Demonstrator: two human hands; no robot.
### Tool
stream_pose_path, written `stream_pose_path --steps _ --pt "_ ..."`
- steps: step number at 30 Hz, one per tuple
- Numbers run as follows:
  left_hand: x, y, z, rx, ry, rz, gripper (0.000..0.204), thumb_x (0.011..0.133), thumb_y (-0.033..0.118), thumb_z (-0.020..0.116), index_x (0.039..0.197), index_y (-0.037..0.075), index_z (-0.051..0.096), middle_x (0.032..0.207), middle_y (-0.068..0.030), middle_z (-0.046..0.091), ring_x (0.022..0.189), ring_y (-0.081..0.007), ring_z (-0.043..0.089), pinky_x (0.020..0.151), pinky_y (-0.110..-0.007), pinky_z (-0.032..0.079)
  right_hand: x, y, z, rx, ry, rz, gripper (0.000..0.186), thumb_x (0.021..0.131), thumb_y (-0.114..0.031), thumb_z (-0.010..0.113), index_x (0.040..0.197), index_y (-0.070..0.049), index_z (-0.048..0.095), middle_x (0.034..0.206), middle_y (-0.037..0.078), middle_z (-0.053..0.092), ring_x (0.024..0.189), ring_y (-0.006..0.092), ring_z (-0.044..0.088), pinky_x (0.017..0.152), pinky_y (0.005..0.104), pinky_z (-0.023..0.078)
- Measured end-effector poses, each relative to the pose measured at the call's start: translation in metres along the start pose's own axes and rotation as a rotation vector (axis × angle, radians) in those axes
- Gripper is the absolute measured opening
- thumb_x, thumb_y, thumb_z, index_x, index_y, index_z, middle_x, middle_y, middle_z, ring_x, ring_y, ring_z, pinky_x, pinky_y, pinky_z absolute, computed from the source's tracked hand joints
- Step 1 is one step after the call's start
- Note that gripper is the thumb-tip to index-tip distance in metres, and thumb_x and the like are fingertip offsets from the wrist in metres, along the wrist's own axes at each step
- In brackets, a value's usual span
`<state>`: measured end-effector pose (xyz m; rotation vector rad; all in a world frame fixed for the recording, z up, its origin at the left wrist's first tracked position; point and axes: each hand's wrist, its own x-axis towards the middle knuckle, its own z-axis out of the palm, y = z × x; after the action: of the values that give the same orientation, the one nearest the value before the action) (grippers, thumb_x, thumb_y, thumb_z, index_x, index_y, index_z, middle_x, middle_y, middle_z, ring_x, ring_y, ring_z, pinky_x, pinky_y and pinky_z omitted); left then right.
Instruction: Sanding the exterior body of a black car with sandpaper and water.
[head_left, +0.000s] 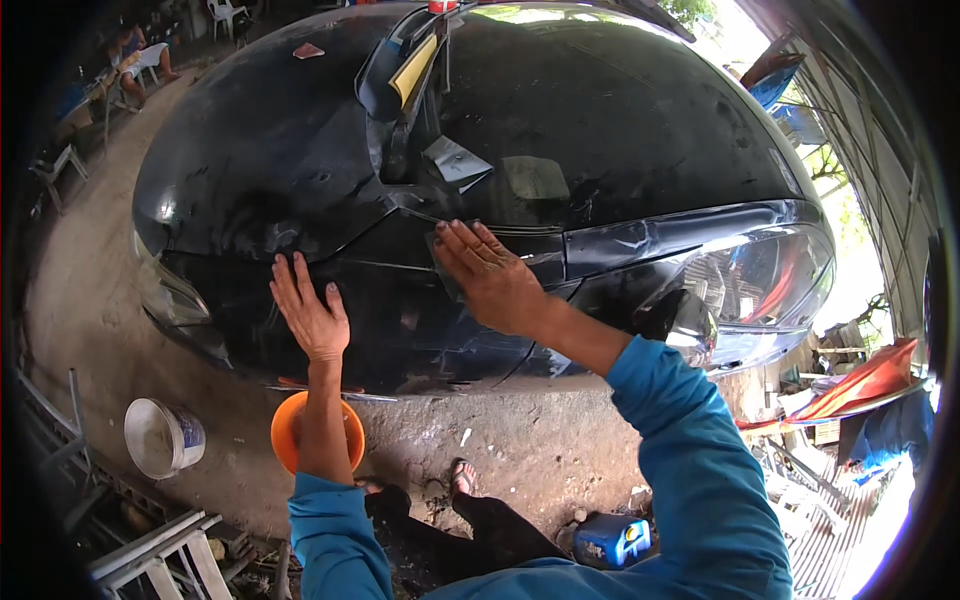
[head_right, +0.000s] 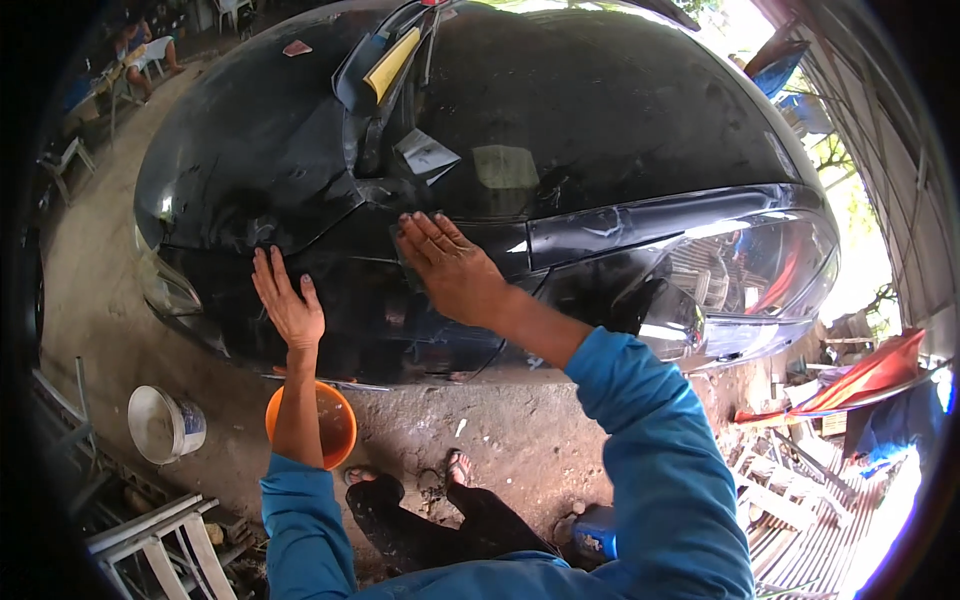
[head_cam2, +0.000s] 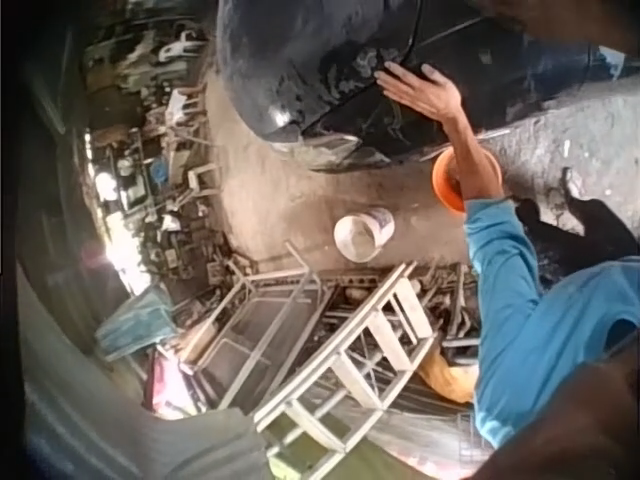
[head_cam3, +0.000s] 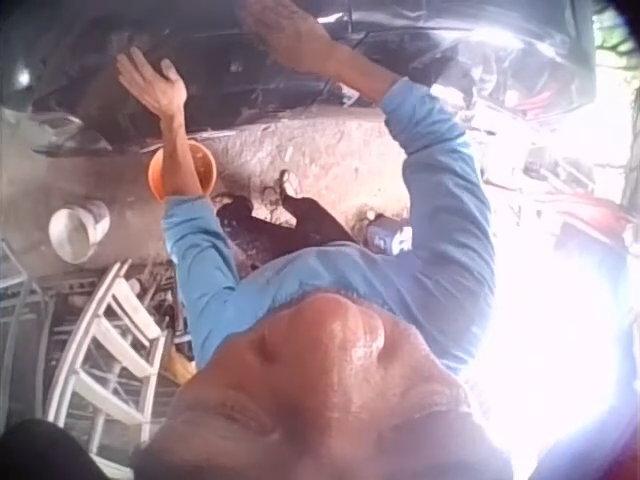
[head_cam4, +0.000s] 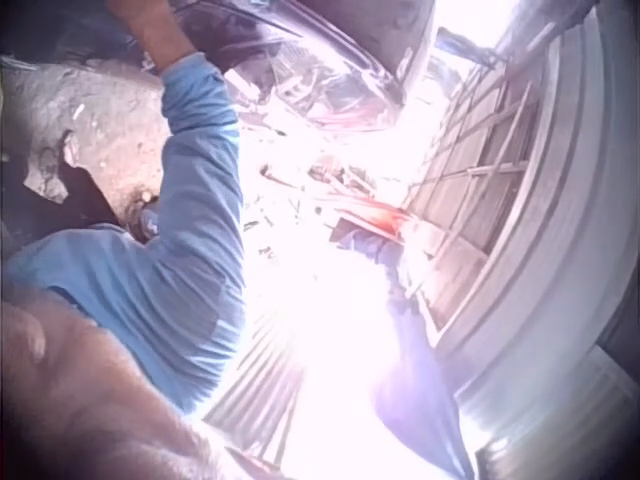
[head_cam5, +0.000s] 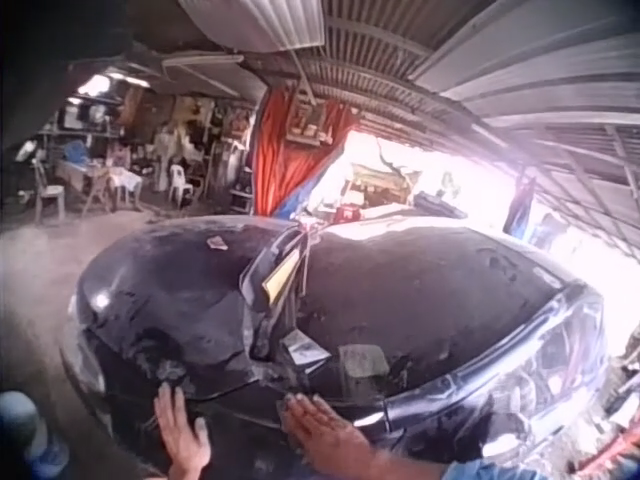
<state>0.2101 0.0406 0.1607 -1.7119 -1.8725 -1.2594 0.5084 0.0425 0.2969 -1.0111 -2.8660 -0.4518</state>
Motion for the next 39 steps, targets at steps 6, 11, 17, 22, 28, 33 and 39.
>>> stream_pose_path --steps 6,11,17,22,28,33,39 --pt "-0.007 0.001 -0.005 0.022 0.009 -0.011 0.060 0.101 0.031 0.050 0.154 0.004 0.041 0.160 -0.0237 0.035 0.147 -0.0427 0.035 0.122 -0.056 0.026 -0.090 0.048 -0.038 -0.169 -0.156 0.041 0.065 0.087 -0.012 0.056 0.149 0.004 0.044 0.160 0.024 0.036 0.151 0.0333 0.033 0.126 0.0471 0.023" --pt "-0.003 0.004 -0.001 0.007 0.003 -0.037 0.060 0.101 0.030 0.050 0.154 0.005 0.041 0.161 -0.0229 0.035 0.148 -0.0420 0.035 0.122 -0.056 0.027 -0.002 0.001 0.000 0.031 0.031 0.032 0.068 0.084 -0.010 0.057 0.149 0.005 0.044 0.159 0.024 0.038 0.151 0.0358 0.033 0.126 0.0476 0.023" --pt "-0.001 0.003 -0.006 0.012 0.025 -0.022 0.059 0.102 0.031 0.050 0.154 0.005 0.041 0.161 -0.0215 0.035 0.148 -0.0409 0.035 0.122 -0.055 0.027 -0.071 0.043 -0.025 -0.029 -0.112 -0.014 0.069 0.082 -0.008 0.058 0.147 0.007 0.045 0.157 0.027 0.038 0.149 0.0403 0.034 0.125 0.0505 0.024" --pt "-0.004 0.002 0.000 -0.025 0.014 -0.044 0.063 0.097 0.028 0.056 0.154 0.006 0.042 0.160 -0.0234 0.035 0.147 -0.0432 0.036 0.121 -0.057 0.027 0.034 -0.027 0.022 -0.003 0.105 0.095 0.068 0.082 -0.009 0.059 0.145 0.010 0.045 0.157 0.029 0.037 0.150 0.0394 0.034 0.125 0.0490 0.025" --pt "-0.002 -0.005 -0.009 -0.025 0.019 -0.037 0.061 0.098 0.028 0.055 0.153 0.005 0.043 0.161 -0.0236 0.034 0.147 -0.0424 0.035 0.121 -0.055 0.027 -0.006 -0.014 0.005 0.058 0.038 0.040 0.071 0.082 -0.013 0.062 0.148 0.005 0.044 0.158 0.023 0.039 0.149 0.0360 0.036 0.125 0.0464 0.026" --pt "0.004 0.005 -0.006 -0.040 0.015 -0.035 0.061 0.097 0.028 0.056 0.153 0.005 0.044 0.160 -0.0245 0.036 0.146 -0.0425 0.036 0.121 -0.055 0.028 0.045 -0.024 0.002 0.038 0.087 0.117 0.078 0.079 -0.020 0.069 0.148 0.005 0.044 0.157 0.021 0.041 0.148 0.0352 0.037 0.124 0.0461 0.027" --pt "-0.008 -0.012 -0.009 -0.042 0.018 -0.043 0.064 0.096 0.030 0.059 0.154 0.007 0.043 0.160 -0.0246 0.036 0.147 -0.0427 0.035 0.122 -0.055 0.026 0.012 -0.023 0.006 0.031 0.033 0.105 0.080 0.077 -0.020 0.076 0.147 0.004 0.046 0.156 0.021 0.042 0.148 0.0341 0.038 0.123 0.0487 0.029"
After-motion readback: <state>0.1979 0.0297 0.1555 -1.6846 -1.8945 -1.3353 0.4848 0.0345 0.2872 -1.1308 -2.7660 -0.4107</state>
